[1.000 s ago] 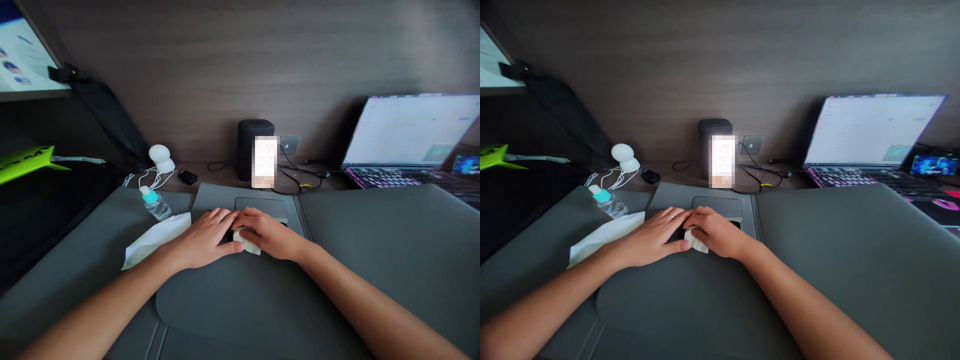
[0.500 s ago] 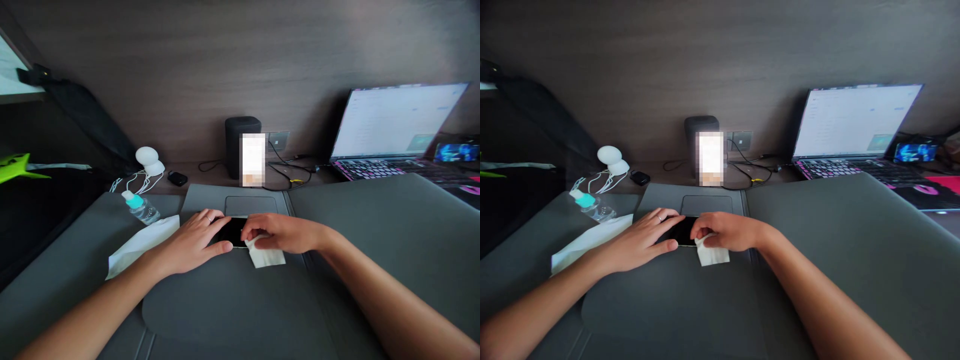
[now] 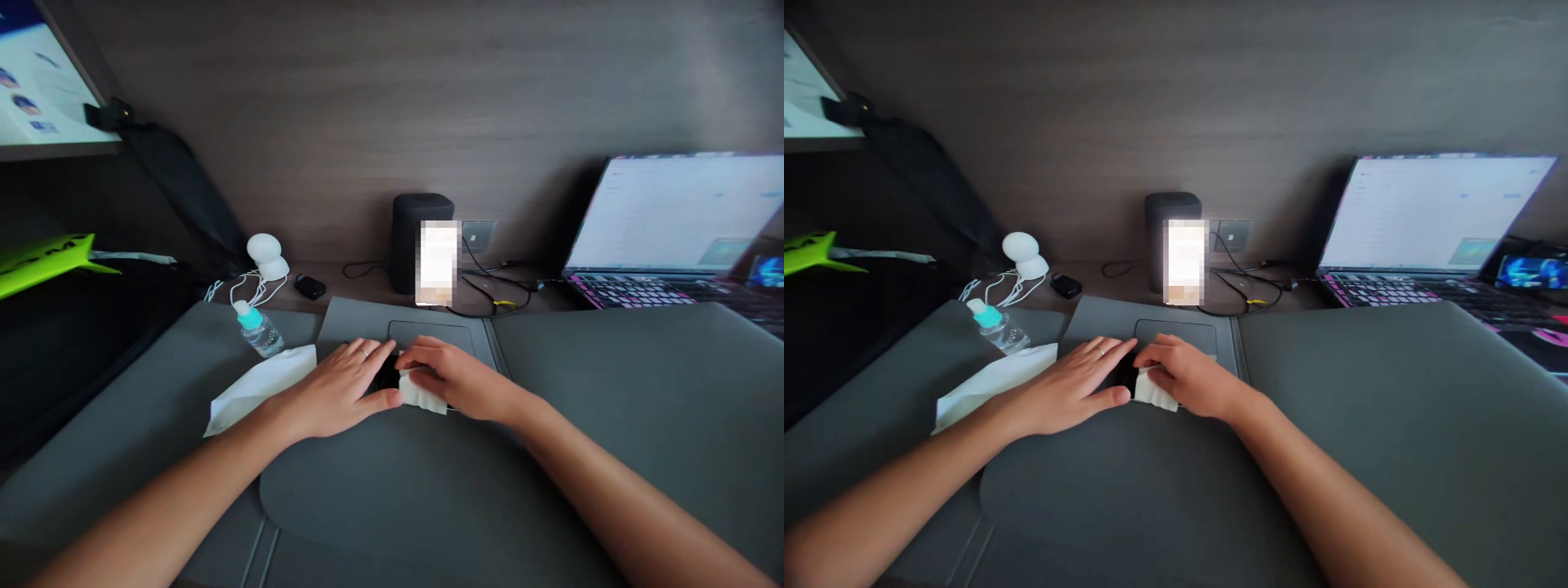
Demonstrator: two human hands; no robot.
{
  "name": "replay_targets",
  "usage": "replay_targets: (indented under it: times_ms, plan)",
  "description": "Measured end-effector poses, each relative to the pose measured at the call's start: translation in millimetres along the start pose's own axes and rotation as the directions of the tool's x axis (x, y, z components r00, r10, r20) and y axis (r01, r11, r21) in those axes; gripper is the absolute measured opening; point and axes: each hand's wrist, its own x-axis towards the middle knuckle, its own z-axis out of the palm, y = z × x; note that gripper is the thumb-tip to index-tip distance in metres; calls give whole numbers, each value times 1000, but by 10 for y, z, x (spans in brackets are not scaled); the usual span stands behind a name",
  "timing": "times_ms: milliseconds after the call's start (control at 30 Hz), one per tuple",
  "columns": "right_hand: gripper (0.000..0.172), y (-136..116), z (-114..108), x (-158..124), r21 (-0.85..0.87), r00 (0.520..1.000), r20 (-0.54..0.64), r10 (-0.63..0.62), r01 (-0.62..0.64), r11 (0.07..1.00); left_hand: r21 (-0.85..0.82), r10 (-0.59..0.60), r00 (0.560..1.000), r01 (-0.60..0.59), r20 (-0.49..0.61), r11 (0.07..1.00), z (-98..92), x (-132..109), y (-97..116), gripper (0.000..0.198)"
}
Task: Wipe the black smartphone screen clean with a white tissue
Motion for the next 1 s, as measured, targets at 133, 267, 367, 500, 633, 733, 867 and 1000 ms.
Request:
replay_targets:
  times_ms: [133, 267, 367, 500, 633, 733, 867, 1000]
  plan:
    - [23, -91, 144, 73, -41, 994, -26, -108, 107, 993, 14, -20, 1000, 19, 18, 1000, 38, -8, -34, 74]
    - [18, -128, 135, 63, -23, 988, 3, -153, 153, 988, 12, 10, 1000, -10, -2, 1000, 27, 6, -19, 68]
    - [19, -116, 39, 4, 50, 984, 76, -161, 158, 986, -1, 53, 999, -53, -1, 999, -4, 24, 9, 59]
    - [22, -41, -188, -134, 161, 958, 255, -132, 92, 983, -4, 44, 999, -44, 6, 999, -17, 32, 26, 58]
    - [21, 80, -415, -265, 208, 913, 408, 15, -109, 972, -1, 35, 999, -35, 16, 999, -10, 26, 24, 60]
    - [17, 141, -496, -305, 195, 909, 408, 81, -173, 965, -3, 28, 999, -28, 17, 1000, -14, 24, 22, 60]
    - [17, 132, -437, -263, 165, 939, 332, 89, -151, 975, -7, 17, 1000, -17, 14, 1000, -21, 14, 20, 64]
    - [22, 72, -207, -134, 113, 987, 157, 19, -37, 993, -3, 2, 1000, -2, 11, 1000, -10, -7, 12, 69]
